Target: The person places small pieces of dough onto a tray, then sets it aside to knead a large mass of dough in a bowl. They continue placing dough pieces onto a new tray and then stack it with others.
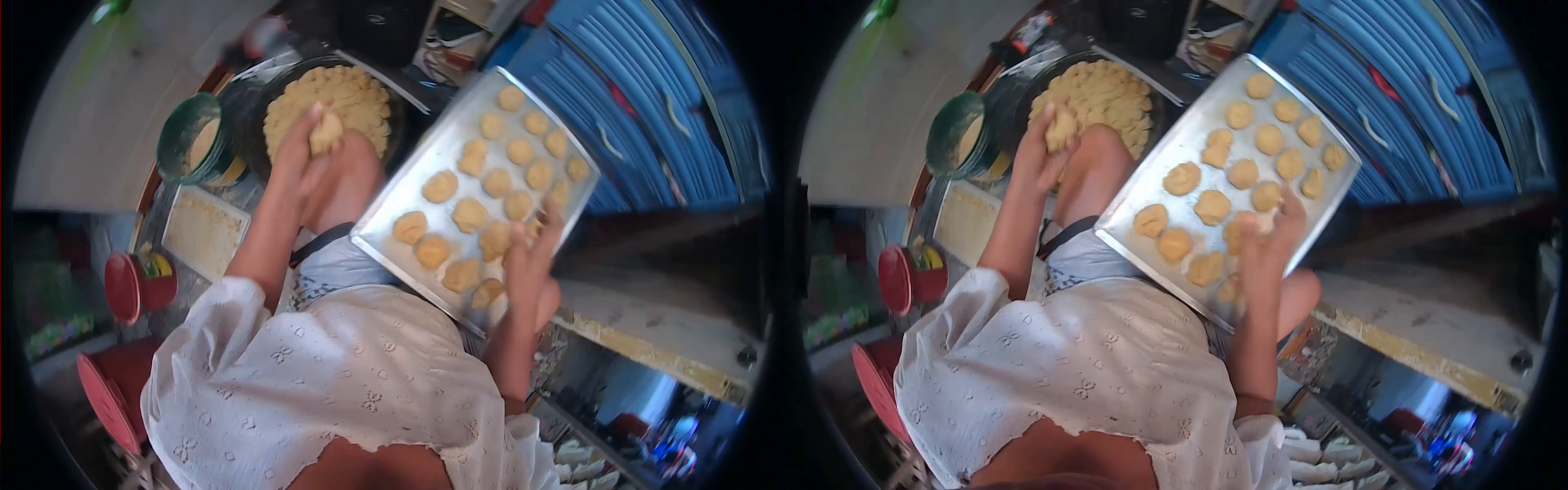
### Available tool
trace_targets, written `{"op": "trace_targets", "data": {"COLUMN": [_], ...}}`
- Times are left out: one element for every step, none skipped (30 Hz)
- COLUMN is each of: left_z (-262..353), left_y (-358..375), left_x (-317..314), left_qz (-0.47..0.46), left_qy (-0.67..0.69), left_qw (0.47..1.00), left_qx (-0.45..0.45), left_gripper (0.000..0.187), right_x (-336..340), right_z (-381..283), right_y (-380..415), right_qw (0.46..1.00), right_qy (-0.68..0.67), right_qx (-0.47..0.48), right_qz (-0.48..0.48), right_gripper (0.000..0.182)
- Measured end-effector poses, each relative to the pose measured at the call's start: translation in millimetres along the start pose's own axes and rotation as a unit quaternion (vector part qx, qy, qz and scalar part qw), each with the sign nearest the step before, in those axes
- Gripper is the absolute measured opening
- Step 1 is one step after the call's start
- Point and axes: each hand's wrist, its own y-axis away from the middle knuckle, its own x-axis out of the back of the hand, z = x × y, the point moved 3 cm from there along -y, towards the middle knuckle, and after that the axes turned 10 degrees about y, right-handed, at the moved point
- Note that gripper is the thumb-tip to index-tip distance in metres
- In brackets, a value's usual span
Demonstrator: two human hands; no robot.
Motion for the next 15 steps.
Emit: {"op": "trace_targets", "data": {"left_z": [15,28,36,41,49,52,52,52,48,42,38,34,23,8,-7], "left_y": [-21,-41,-61,-80,-91,-97,-102,-108,-122,-136,-152,-160,-170,-179,-190], "left_x": [23,43,63,84,102,105,109,112,120,129,136,128,112,95,84], "left_qz": [0.005,0.007,0.018,0.068,0.121,0.125,0.162,0.197,0.198,0.197,0.193,0.19,0.142,0.091,0.086], "left_qy": [0.001,0.001,0.004,-0.014,-0.029,-0.027,-0.065,-0.103,-0.102,-0.184,-0.265,-0.264,-0.294,-0.32,-0.318], "left_qw": [1.0,0.999,0.998,0.994,0.988,0.987,0.982,0.973,0.973,0.958,0.935,0.937,0.945,0.941,0.942], "left_qx": [-0.023,-0.047,-0.062,-0.079,-0.096,-0.097,-0.077,-0.057,-0.056,-0.096,-0.135,-0.131,-0.036,0.06,0.066], "left_gripper": [0.038,0.039,0.039,0.041,0.043,0.043,0.046,0.048,0.048,0.049,0.05,0.05,0.052,0.055,0.055], "right_x": [9,16,23,27,30,32,33,33,32,30,29,26,21,17,14], "right_z": [7,10,13,24,54,56,63,71,76,81,84,81,76,71,68], "right_y": [0,-1,-1,1,1,4,8,11,14,19,20,22,25,28,28], "right_qw": [1.0,0.999,0.998,0.998,0.997,0.996,0.995,0.994,0.994,0.994,0.993,0.993,0.994,0.995,0.997], "right_qy": [0.004,0.043,0.046,0.034,0.013,-0.001,-0.001,-0.002,-0.001,-0.014,-0.028,-0.024,-0.028,-0.031,0.002], "right_qx": [-0.021,-0.001,-0.033,-0.033,-0.024,-0.042,-0.049,-0.056,-0.057,-0.065,-0.074,-0.077,-0.074,-0.071,-0.06], "right_qz": [0.016,0.032,0.019,0.032,0.068,0.079,0.086,0.095,0.095,0.091,0.089,0.092,0.074,0.056,0.051], "right_gripper": [0.061,0.056,0.056,0.056,0.056,0.055,0.052,0.05,0.05,0.049,0.048,0.048,0.048,0.047,0.046]}}
